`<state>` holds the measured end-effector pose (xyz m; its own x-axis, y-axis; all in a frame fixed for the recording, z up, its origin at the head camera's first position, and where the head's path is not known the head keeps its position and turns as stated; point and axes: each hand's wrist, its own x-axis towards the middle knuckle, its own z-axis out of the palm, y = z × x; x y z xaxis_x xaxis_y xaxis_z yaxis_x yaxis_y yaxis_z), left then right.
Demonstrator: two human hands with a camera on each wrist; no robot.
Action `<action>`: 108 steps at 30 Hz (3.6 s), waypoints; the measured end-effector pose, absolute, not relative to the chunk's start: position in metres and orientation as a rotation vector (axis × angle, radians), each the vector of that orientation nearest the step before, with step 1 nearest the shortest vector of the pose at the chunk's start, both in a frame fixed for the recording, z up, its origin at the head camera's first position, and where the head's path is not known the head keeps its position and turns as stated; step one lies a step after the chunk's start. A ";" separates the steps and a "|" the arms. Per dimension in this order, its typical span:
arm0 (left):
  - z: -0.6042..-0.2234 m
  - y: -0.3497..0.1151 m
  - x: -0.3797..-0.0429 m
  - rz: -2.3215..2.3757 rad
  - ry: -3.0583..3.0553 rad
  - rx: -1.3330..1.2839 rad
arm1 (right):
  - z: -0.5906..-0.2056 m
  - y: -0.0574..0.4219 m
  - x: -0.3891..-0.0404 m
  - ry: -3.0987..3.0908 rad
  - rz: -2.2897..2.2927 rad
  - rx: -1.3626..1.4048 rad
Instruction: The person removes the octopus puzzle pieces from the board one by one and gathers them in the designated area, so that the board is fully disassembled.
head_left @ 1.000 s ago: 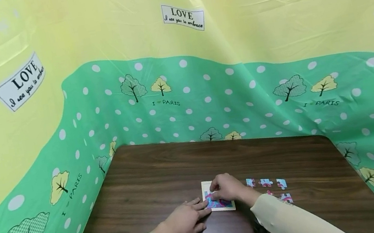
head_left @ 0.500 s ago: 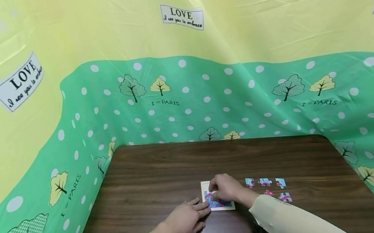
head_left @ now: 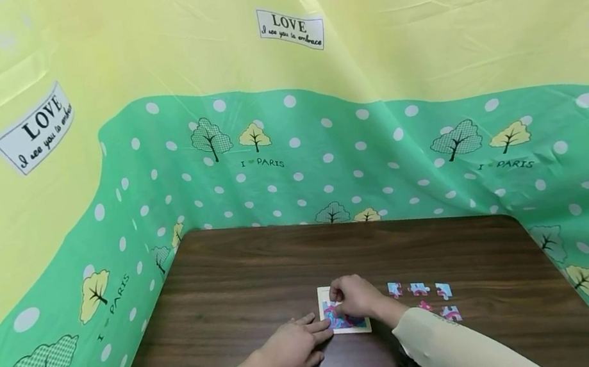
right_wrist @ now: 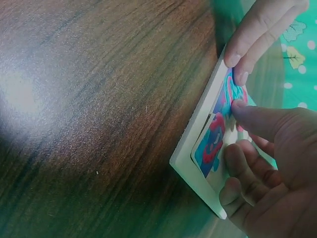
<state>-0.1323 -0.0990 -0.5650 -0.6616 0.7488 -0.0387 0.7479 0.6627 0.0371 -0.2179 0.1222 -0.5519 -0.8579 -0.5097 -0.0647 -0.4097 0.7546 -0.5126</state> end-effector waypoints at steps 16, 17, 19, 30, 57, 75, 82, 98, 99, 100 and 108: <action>-0.562 -0.096 -0.133 0.047 2.795 1.274 | -0.552 0.127 -0.213 2.680 -0.913 -0.710; -0.562 -0.096 -0.133 0.049 2.799 1.275 | -0.552 0.128 -0.213 2.671 -0.927 -0.712; -0.563 -0.096 -0.132 0.053 2.803 1.275 | -0.553 0.129 -0.213 2.656 -0.959 -0.709; -0.564 -0.095 -0.131 0.078 2.794 1.246 | -0.541 0.144 -0.213 2.634 -1.052 -0.639; -0.565 -0.097 -0.128 0.080 2.810 1.237 | -0.535 0.230 -0.206 2.644 -1.053 -0.379; -0.567 -0.098 -0.128 0.104 2.824 1.231 | -0.545 0.262 -0.193 2.728 -0.957 -0.447; -0.567 -0.098 -0.128 0.114 2.814 1.202 | -0.547 0.267 -0.193 2.769 -0.882 -0.441; -0.563 -0.097 -0.133 0.106 2.795 1.223 | -0.549 0.264 -0.191 2.819 -0.797 -0.422; -0.562 -0.096 -0.133 0.095 2.791 1.234 | -0.549 0.264 -0.191 2.817 -0.799 -0.420; -0.560 -0.096 -0.134 0.081 2.790 1.247 | -0.549 0.264 -0.191 2.815 -0.799 -0.423; -0.553 -0.092 -0.135 -0.102 2.812 1.334 | -0.538 0.259 -0.194 2.812 -0.736 -0.464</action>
